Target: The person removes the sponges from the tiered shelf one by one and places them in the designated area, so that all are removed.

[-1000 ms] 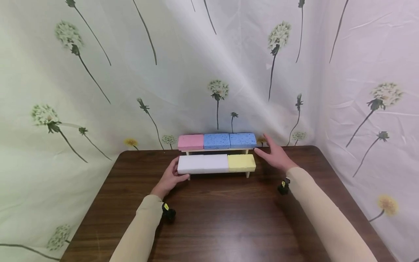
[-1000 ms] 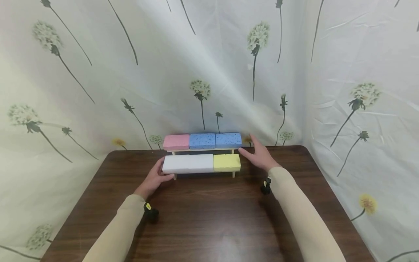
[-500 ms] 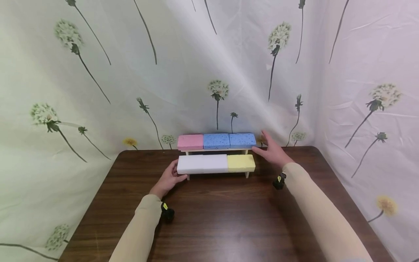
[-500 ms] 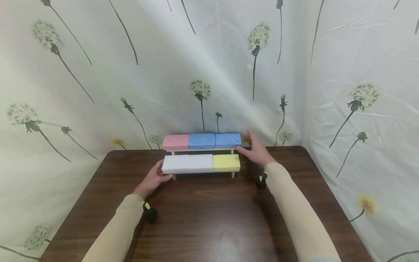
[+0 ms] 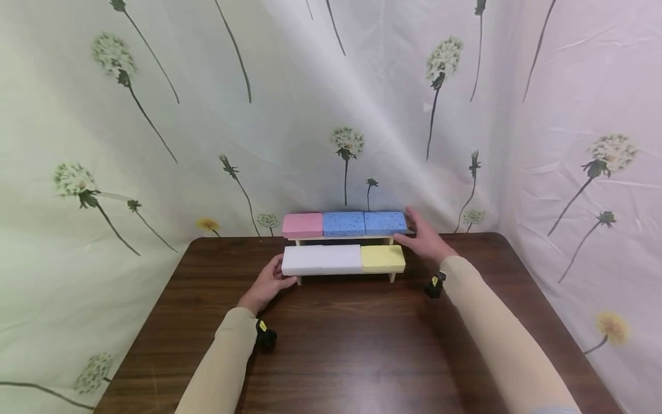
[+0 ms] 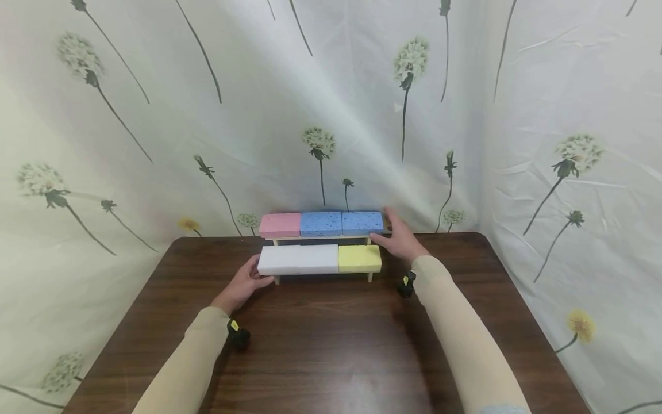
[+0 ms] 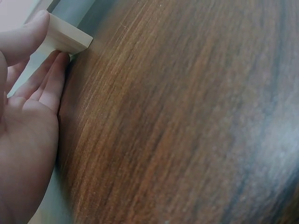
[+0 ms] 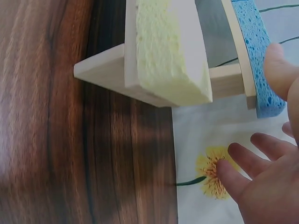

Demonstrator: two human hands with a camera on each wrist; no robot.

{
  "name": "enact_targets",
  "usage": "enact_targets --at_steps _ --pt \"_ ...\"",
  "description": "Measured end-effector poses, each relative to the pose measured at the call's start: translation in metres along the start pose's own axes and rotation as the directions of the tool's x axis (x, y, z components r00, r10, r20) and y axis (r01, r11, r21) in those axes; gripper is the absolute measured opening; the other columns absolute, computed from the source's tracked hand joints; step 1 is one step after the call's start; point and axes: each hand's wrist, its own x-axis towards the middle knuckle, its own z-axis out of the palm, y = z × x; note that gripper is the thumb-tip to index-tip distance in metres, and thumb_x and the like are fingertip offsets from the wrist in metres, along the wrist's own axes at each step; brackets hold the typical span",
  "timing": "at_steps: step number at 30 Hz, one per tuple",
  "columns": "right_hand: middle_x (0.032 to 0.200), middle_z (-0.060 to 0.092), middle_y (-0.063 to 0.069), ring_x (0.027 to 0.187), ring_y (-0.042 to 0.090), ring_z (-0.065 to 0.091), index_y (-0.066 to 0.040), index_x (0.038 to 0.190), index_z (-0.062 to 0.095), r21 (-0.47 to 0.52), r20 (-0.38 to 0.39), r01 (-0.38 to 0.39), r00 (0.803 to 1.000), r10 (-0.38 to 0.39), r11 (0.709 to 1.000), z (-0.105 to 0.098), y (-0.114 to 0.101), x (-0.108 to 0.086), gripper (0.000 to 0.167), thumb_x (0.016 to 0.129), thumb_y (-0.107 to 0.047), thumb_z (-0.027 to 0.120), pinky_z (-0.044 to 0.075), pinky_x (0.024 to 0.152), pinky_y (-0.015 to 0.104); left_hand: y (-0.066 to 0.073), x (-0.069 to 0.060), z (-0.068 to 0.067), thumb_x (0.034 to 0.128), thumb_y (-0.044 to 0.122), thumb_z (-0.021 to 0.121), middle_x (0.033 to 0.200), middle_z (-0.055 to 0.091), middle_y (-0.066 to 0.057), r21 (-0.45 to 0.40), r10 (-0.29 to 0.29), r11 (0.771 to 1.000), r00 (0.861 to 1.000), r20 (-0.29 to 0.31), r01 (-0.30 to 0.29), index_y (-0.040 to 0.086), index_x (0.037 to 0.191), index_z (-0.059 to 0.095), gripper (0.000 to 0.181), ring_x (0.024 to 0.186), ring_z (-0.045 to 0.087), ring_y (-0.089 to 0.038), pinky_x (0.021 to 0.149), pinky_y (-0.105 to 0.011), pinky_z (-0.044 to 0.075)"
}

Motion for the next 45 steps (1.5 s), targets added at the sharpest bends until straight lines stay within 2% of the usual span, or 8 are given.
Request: enact_targets --at_steps 6,14,21,25,33,41,45 --pt "0.172 0.02 0.025 0.154 0.044 0.031 -0.007 0.169 0.003 0.018 0.001 0.014 1.0 -0.014 1.0 0.004 -0.002 0.006 0.091 0.106 -0.028 0.066 0.032 0.123 0.057 0.003 -0.002 0.001 0.0962 -0.001 0.073 0.16 0.043 -0.025 -0.023 0.005 1.0 1.0 0.006 -0.005 0.004 0.162 0.029 0.08 0.148 0.043 -0.039 0.122 -0.052 0.035" --pt "0.171 0.02 0.027 0.15 0.045 0.037 -0.003 0.168 0.005 0.031 0.003 0.005 1.0 -0.005 0.999 0.009 0.001 0.012 0.086 0.108 -0.023 0.062 0.037 0.12 0.056 -0.002 0.001 0.002 0.0956 -0.004 0.073 0.16 0.044 -0.024 -0.037 0.008 0.999 1.0 -0.005 -0.008 0.004 0.162 0.03 0.079 0.147 0.044 -0.037 0.122 -0.051 0.035" --pt "0.164 0.035 0.028 0.145 0.043 0.044 -0.003 0.167 0.015 0.076 -0.026 -0.012 1.0 0.014 0.997 0.011 0.0 0.015 0.079 0.107 -0.019 0.063 0.041 0.118 0.054 -0.001 0.001 0.002 0.096 -0.001 0.073 0.16 0.044 -0.023 -0.025 0.004 1.0 1.0 -0.008 -0.004 0.005 0.162 0.03 0.079 0.147 0.044 -0.037 0.122 -0.051 0.035" --pt "0.161 0.039 0.028 0.144 0.043 0.046 -0.003 0.166 0.021 0.076 -0.042 -0.014 0.999 0.017 0.997 0.011 0.002 0.017 0.076 0.106 -0.018 0.065 0.04 0.118 0.056 0.0 0.0 0.002 0.0961 -0.001 0.074 0.161 0.043 -0.024 -0.026 -0.001 1.0 1.0 -0.008 0.0 0.005 0.162 0.029 0.08 0.148 0.043 -0.038 0.123 -0.052 0.035" --pt "0.164 0.036 0.026 0.147 0.044 0.042 -0.004 0.164 0.027 0.095 -0.06 -0.047 0.997 0.053 0.994 0.012 0.001 0.017 0.072 0.105 -0.018 0.067 0.039 0.119 0.057 -0.001 -0.001 0.002 0.0964 -0.002 0.072 0.162 0.04 -0.026 -0.038 0.0 0.999 1.0 -0.004 0.0 0.004 0.164 0.026 0.082 0.149 0.041 -0.039 0.123 -0.052 0.033" --pt "0.163 0.037 0.024 0.147 0.04 0.042 -0.005 0.163 0.028 0.126 -0.1 -0.097 0.989 0.11 0.987 0.012 0.0 0.014 0.07 0.105 -0.017 0.066 0.037 0.121 0.056 -0.002 -0.001 0.002 0.0965 0.002 0.074 0.162 0.042 -0.024 -0.005 -0.003 1.0 1.0 -0.008 0.003 0.005 0.163 0.029 0.08 0.148 0.043 -0.039 0.123 -0.053 0.034" --pt "0.161 0.039 0.025 0.144 0.039 0.044 -0.003 0.162 0.028 0.14 -0.122 -0.09 0.987 0.108 0.986 0.01 0.001 0.011 0.068 0.106 -0.015 0.065 0.037 0.121 0.055 -0.002 -0.001 0.002 0.0963 0.002 0.075 0.162 0.042 -0.023 -0.001 0.0 1.0 1.0 -0.011 0.0 0.006 0.162 0.029 0.08 0.148 0.043 -0.038 0.123 -0.052 0.034"
